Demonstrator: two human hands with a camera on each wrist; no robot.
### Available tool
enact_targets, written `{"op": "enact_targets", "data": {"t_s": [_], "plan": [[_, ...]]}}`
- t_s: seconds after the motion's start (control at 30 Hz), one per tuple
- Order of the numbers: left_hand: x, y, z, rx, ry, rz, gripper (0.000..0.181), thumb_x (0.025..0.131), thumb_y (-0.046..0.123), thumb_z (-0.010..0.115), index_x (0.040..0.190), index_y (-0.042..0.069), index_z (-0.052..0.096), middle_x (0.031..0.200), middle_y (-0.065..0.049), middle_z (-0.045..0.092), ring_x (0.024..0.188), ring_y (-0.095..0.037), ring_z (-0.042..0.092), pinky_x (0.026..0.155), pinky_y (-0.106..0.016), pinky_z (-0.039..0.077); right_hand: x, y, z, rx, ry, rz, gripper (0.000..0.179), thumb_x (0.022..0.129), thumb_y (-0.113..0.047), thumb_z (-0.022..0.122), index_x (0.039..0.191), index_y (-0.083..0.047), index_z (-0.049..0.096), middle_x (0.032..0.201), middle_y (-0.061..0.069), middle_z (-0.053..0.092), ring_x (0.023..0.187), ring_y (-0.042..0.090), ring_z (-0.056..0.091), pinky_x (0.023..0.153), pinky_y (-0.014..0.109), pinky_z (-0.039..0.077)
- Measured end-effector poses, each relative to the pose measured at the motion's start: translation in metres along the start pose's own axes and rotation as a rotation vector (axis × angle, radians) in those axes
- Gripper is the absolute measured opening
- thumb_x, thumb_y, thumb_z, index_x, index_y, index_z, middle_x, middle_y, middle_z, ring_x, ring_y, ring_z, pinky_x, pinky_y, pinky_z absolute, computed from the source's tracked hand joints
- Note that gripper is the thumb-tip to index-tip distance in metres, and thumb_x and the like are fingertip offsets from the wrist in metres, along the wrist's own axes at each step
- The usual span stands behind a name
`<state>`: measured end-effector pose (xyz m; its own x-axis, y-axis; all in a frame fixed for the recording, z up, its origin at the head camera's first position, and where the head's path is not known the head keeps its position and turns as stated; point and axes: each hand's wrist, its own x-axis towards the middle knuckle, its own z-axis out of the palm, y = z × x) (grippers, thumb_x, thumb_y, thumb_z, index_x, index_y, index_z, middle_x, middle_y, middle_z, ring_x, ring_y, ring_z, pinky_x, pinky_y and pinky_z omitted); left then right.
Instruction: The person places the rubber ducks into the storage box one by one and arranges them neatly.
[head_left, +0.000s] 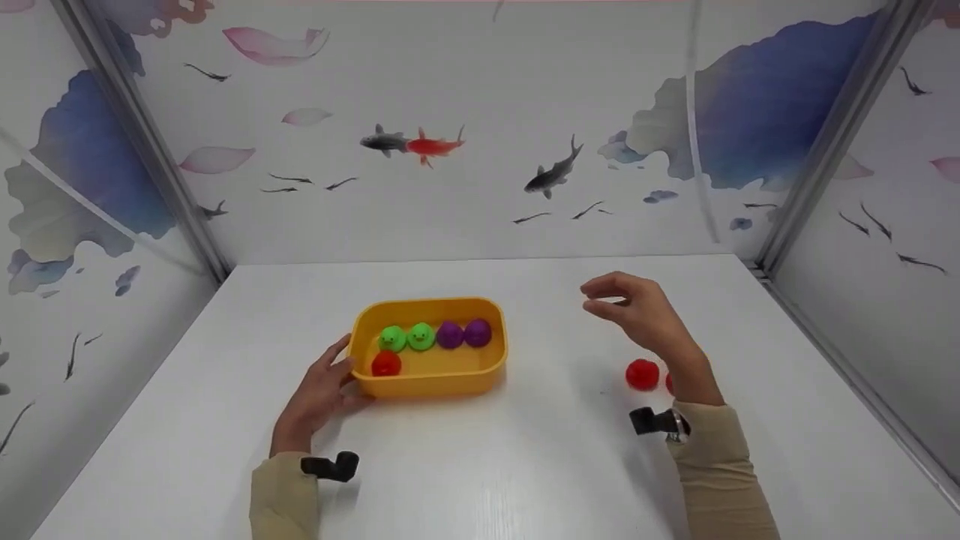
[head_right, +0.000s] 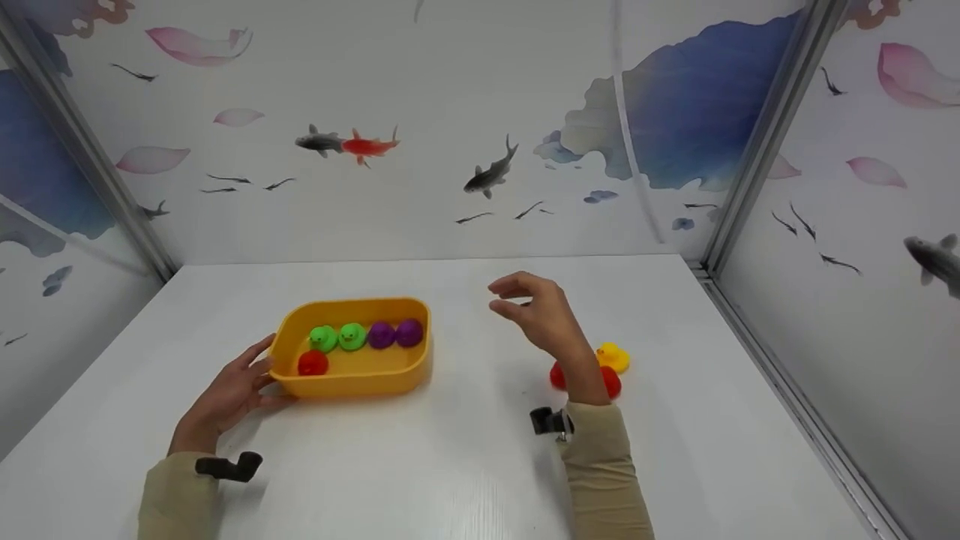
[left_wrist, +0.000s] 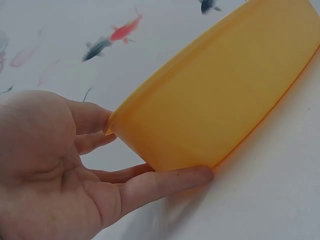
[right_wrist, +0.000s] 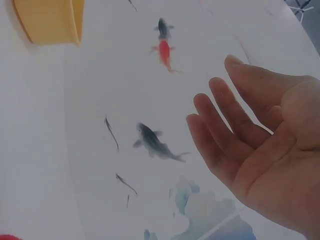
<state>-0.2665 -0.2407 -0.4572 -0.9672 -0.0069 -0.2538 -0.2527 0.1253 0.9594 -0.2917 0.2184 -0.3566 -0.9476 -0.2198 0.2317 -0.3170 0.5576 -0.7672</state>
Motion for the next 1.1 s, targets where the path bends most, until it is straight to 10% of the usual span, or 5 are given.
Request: {"op": "enact_targets", "data": {"t_s": [0.23,0.5,1.1], "plan": [[-0.003,-0.001,-0.001,0.006,-0.001,-0.009,0.060,0.109,0.033,0.038,0.162,0.033,0.012,0.162,-0.017,0.034,0.145,-0.036,0.042,0.102,-0.042,0.054,-0.006,0.021,-0.028,-0.004,0.039,0.050,0.038,0.096,-0.028,0.067,0.131,-0.012,0.062,0.134,0.013,0.063,0.121,0.030,0.063,0.093,0.014,0.054],[-0.002,-0.001,-0.001,-0.024,-0.002,-0.027,0.059,0.109,0.032,0.039,0.162,0.034,0.013,0.162,-0.016,0.034,0.143,-0.035,0.045,0.101,-0.041,0.055,-0.013,0.067,-0.055,0.020,0.044,0.150,0.055,0.094,-0.044,0.066,0.137,-0.011,0.057,0.143,0.016,0.055,0.136,0.039,0.050,0.113,0.057,0.044],[-0.001,-0.002,0.000,-0.038,-0.020,0.006,0.059,0.109,0.030,0.037,0.162,0.031,0.011,0.163,-0.018,0.031,0.144,-0.037,0.043,0.101,-0.043,0.054,-0.028,0.139,-0.061,-0.024,-0.035,0.390,0.071,0.092,-0.053,0.066,0.146,-0.010,0.048,0.159,0.027,0.031,0.145,0.050,0.027,0.118,0.065,0.032]]}}
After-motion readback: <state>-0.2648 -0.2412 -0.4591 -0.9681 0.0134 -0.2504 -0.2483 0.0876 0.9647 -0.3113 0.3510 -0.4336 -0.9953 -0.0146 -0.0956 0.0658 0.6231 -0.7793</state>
